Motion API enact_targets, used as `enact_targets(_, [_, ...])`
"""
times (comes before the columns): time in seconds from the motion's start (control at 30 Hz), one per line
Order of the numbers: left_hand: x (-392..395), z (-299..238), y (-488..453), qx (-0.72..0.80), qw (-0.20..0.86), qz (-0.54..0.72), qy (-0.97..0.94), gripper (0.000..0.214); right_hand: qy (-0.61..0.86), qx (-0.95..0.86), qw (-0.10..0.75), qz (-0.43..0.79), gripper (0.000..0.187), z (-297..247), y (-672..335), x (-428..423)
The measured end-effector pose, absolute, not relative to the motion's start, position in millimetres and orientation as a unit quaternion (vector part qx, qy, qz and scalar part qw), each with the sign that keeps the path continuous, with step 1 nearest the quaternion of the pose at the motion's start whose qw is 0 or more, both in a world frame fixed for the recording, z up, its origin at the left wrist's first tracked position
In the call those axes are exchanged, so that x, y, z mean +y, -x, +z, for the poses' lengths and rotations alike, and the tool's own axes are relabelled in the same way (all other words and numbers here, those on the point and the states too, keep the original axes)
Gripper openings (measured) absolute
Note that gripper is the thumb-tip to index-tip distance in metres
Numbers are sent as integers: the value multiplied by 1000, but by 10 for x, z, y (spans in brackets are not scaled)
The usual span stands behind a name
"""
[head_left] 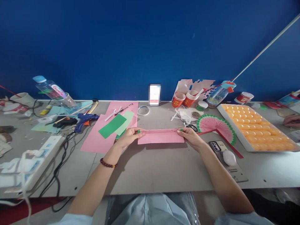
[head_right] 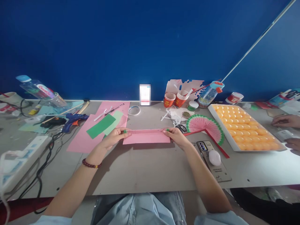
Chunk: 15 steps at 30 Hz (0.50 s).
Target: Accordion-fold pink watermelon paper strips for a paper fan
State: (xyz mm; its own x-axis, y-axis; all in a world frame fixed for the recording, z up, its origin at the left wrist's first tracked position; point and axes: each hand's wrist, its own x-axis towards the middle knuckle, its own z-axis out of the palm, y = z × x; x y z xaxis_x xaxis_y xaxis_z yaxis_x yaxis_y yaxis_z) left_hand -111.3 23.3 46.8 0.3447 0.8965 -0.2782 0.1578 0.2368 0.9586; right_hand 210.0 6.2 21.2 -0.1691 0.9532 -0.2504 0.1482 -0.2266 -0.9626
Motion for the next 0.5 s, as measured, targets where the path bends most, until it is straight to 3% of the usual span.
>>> enact_targets(0.3, [215, 524, 1102, 444, 714, 343, -419, 32, 488, -467, 399, 620, 37, 240, -2121, 36])
enact_targets(0.5, [226, 509, 1132, 437, 732, 359, -382, 28, 487, -471, 401, 617, 37, 277, -2083, 16])
